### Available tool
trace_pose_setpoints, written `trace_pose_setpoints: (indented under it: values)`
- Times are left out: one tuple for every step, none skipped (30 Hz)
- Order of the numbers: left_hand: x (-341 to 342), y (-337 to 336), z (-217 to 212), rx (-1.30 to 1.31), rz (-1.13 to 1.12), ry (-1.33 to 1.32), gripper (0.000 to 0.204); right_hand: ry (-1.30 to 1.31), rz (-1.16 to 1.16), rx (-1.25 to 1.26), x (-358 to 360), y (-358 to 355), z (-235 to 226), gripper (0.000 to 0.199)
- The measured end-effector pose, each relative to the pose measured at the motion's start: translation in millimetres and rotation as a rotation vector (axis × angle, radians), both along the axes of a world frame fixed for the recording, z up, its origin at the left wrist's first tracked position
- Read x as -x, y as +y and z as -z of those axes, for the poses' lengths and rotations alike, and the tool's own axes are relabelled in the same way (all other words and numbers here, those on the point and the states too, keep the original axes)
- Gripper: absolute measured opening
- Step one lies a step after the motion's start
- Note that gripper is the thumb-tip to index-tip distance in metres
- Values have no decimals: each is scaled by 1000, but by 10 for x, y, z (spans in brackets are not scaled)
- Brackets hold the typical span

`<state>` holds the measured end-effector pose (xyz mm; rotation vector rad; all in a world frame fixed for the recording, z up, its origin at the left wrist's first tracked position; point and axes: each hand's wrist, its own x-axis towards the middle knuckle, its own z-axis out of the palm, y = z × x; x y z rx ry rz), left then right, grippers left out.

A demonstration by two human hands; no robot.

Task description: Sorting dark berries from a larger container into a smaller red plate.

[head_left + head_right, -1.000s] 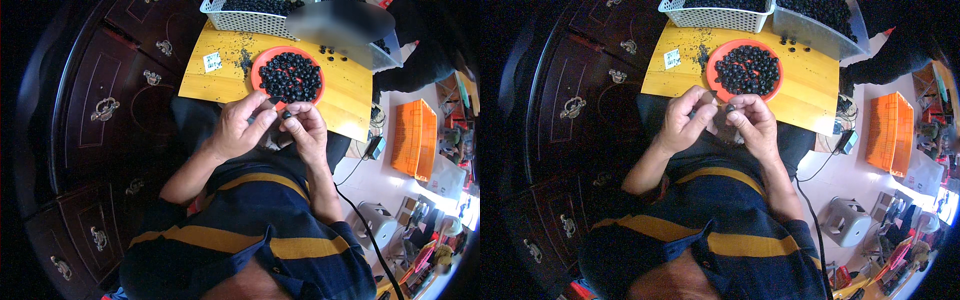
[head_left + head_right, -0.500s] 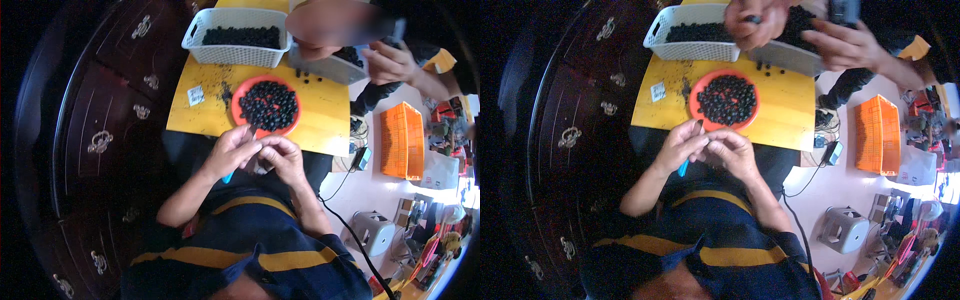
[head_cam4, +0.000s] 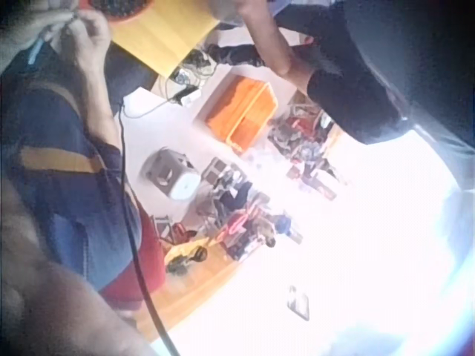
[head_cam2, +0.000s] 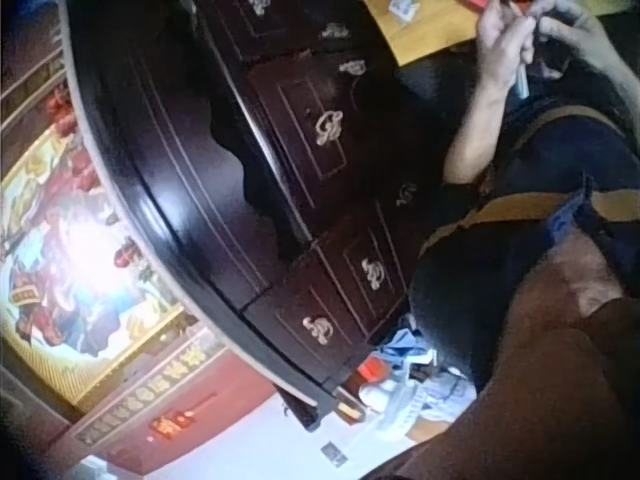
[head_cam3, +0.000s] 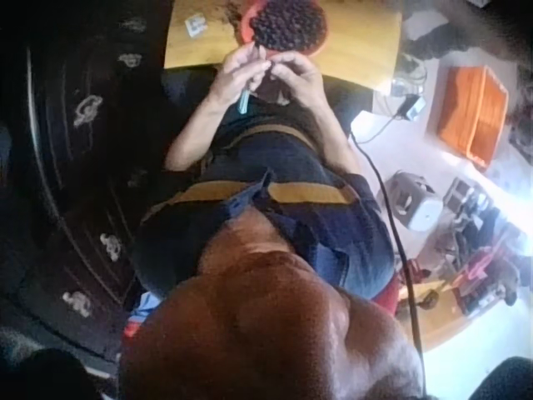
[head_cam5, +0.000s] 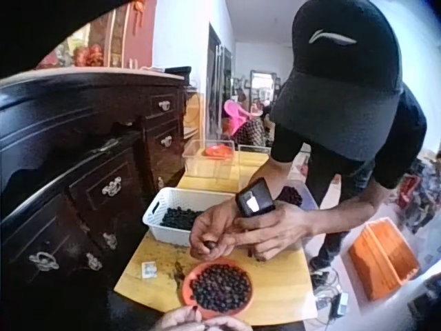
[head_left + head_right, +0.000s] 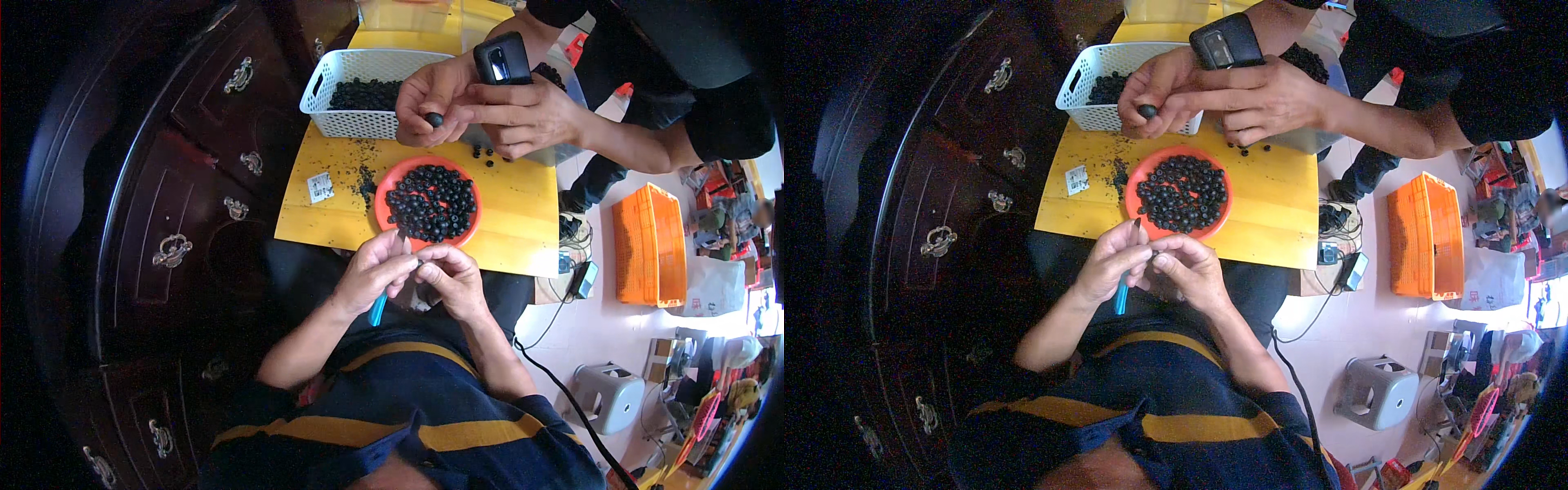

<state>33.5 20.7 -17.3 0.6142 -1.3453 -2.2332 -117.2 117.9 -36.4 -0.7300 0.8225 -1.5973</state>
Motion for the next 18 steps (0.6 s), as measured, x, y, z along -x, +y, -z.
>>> trace_pose_setpoints:
  values:
    - [3,13,2,7,-16,-2,11,-1,-4,3,-3,-4,14,20]
    - [3,17,14,16,-30,-3,12,37,6,2,0,-10,48,19]
    - [-2,13,48,6,-27,2,13,75,16,0,-1,-13,66,19]
    - [-8,12,51,10,-29,1,13,74,14,4,-7,-8,67,19]
    - [-15,12,45,-6,-18,8,12,36,6,-1,-14,-5,55,19]
    - [-21,13,42,-22,-7,14,11,-2,-2,-7,-20,1,47,19]
    - [-27,15,53,-30,-5,27,11,-3,-6,-3,-17,6,70,19]
    - [-34,11,72,-25,-8,29,11,52,-9,24,-2,5,116,18]
    - [-41,9,92,-68,0,47,11,107,-12,51,6,4,148,18]
    - [-50,7,97,-111,9,65,11,108,-13,55,4,12,167,18]
    - [-56,8,92,-108,8,66,11,119,-11,29,1,22,180,18]
    - [-61,9,86,-150,11,63,11,129,-9,3,4,22,193,18]
    - [-64,6,81,-192,14,60,11,129,-9,5,16,11,219,18]
    - [-70,11,78,-193,11,58,11,191,3,7,19,12,247,19]
    - [-68,14,77,-202,5,68,12,251,16,10,19,17,262,19]
    - [-64,17,75,-212,-1,77,13,248,13,8,23,19,265,19]
    - [-65,24,85,-217,-4,73,13,233,3,9,19,8,246,19]
    - [-64,30,94,-190,-9,66,13,218,-8,10,10,-12,218,19]
